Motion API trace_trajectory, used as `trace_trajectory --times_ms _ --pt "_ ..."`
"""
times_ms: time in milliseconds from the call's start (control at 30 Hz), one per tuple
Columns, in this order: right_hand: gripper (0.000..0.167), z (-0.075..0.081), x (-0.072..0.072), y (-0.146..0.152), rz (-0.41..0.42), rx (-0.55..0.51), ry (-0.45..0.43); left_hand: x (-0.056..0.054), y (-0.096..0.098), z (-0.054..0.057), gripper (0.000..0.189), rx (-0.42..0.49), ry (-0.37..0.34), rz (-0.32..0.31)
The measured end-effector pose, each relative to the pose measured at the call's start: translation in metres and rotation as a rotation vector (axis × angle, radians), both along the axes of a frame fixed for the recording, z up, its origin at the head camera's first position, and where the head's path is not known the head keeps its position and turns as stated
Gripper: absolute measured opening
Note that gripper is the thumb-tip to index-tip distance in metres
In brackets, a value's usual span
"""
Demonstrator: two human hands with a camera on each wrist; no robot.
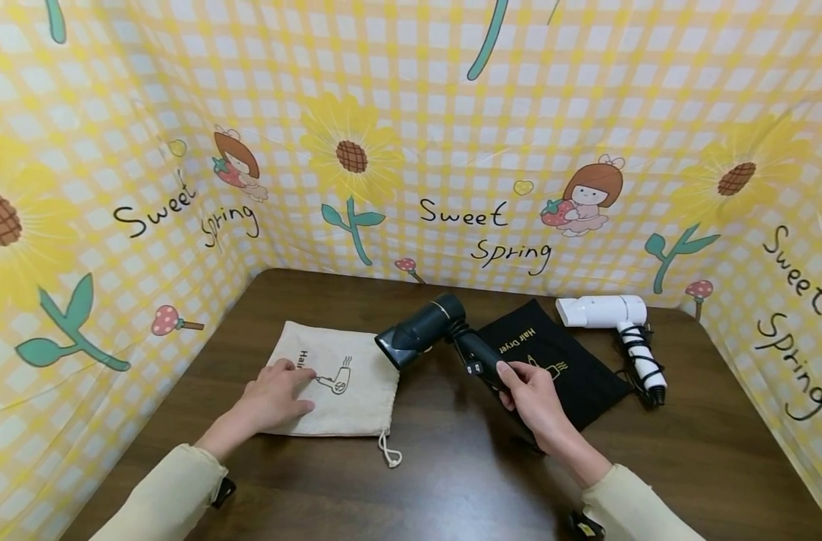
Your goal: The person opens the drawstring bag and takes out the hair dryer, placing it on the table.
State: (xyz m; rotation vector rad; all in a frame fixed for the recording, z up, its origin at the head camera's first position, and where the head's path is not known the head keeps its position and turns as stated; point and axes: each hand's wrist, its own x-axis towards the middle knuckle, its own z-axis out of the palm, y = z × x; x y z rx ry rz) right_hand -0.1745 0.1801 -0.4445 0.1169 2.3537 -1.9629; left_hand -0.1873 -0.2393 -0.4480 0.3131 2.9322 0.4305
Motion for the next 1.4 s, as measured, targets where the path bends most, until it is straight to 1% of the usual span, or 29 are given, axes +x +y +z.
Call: trace_trajectory --times_ms 333,567,867,1100,1200,1400 --pt "0.03 -0.004 -0.01 -0.015 -0.038 -0.036 0.005 -0.002 0.001 -0.002 0.054 -0.018 -0.011 0.002" --pt "0.03 -0.008 -0.021 -0.022 -0.055 -0.033 -0.008 -0.003 0.0 0.0 0.055 -0.012 -0.03 0.006" --pt "0.031 -0.012 -0.033 -0.033 -0.077 -0.08 -0.002 -0.004 0.0 0.002 0.057 -0.009 -0.057 0.0" --pt "0.033 -0.009 -0.044 -0.04 -0.065 -0.096 -0.037 -0.004 -0.001 0.002 0.058 -0.016 -0.069 -0.003" --pt "0.033 -0.01 -0.048 -0.041 -0.06 -0.094 -0.047 -0.004 -0.001 0.003 0.059 -0.013 -0.072 -0.004" --pt "0.033 -0.012 -0.055 -0.046 -0.058 -0.126 -0.051 -0.003 -0.001 0.003 0.059 -0.012 -0.069 -0.005"
